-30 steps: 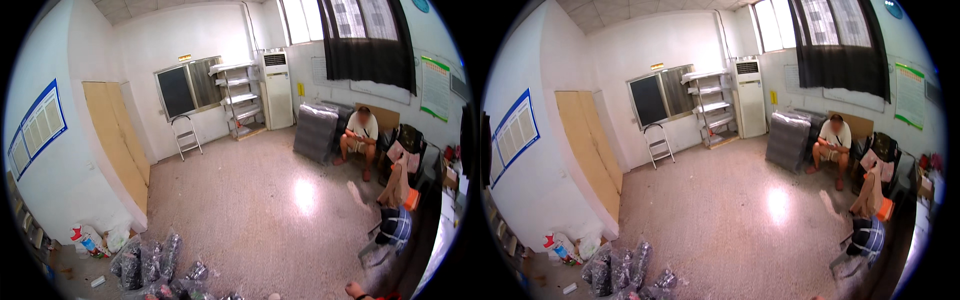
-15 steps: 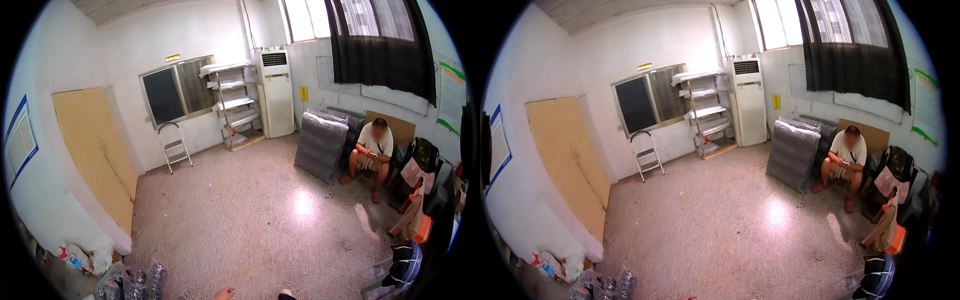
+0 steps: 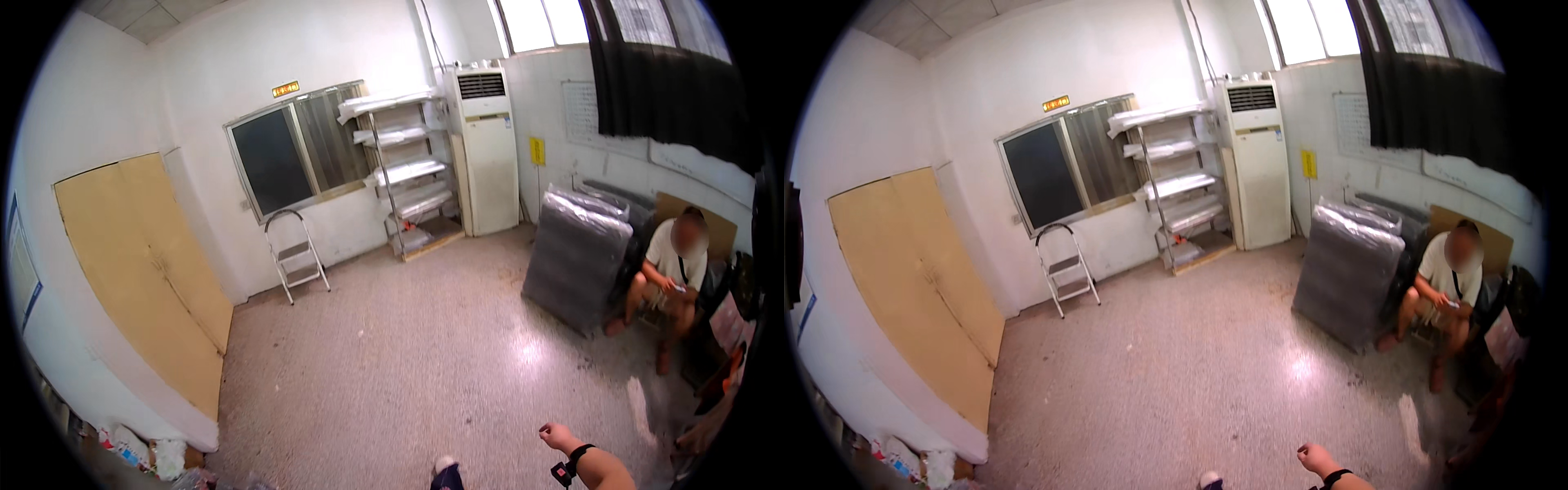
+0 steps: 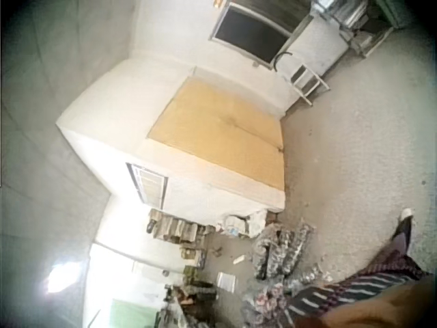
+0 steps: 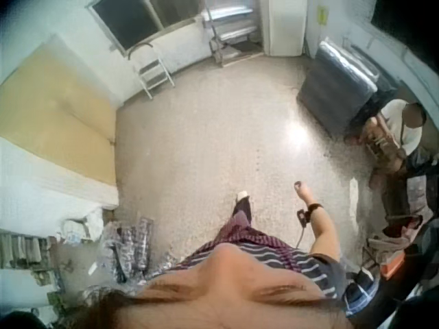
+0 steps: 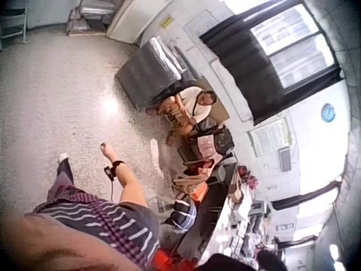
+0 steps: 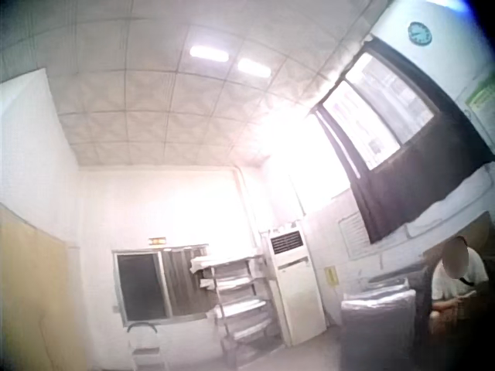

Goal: The person retrieves a large plastic bag from a shelf, lays it on the floor, and places several wrapped bundles into it one by one, then sets the full bag aside and repeats the process with a second bag.

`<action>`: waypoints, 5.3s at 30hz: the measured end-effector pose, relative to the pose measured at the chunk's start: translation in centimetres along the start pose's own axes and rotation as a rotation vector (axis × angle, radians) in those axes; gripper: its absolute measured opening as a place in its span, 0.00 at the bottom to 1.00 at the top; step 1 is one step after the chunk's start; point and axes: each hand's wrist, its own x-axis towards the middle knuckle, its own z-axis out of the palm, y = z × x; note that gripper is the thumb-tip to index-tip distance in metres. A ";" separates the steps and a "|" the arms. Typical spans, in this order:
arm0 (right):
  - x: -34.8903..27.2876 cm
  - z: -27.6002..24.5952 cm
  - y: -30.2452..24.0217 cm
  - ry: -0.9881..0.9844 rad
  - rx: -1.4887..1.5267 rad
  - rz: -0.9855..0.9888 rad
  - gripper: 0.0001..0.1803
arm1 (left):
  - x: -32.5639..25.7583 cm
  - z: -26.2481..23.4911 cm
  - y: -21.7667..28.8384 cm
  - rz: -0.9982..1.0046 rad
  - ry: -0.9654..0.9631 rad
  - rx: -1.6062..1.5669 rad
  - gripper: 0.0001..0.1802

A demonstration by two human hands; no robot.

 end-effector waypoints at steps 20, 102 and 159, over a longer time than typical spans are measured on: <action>49.4 2.3 -3.4 -0.593 0.075 0.471 0.19 | 49.1 -26.8 84.6 0.788 0.094 -0.128 0.21; 94.5 17.5 -146.4 1.462 -0.341 1.128 0.05 | 75.7 -69.7 152.1 -0.004 -1.464 0.694 0.41; 6.0 65.3 -83.0 0.447 2.228 0.770 0.29 | 41.0 -18.3 60.6 -0.163 -2.436 3.163 0.12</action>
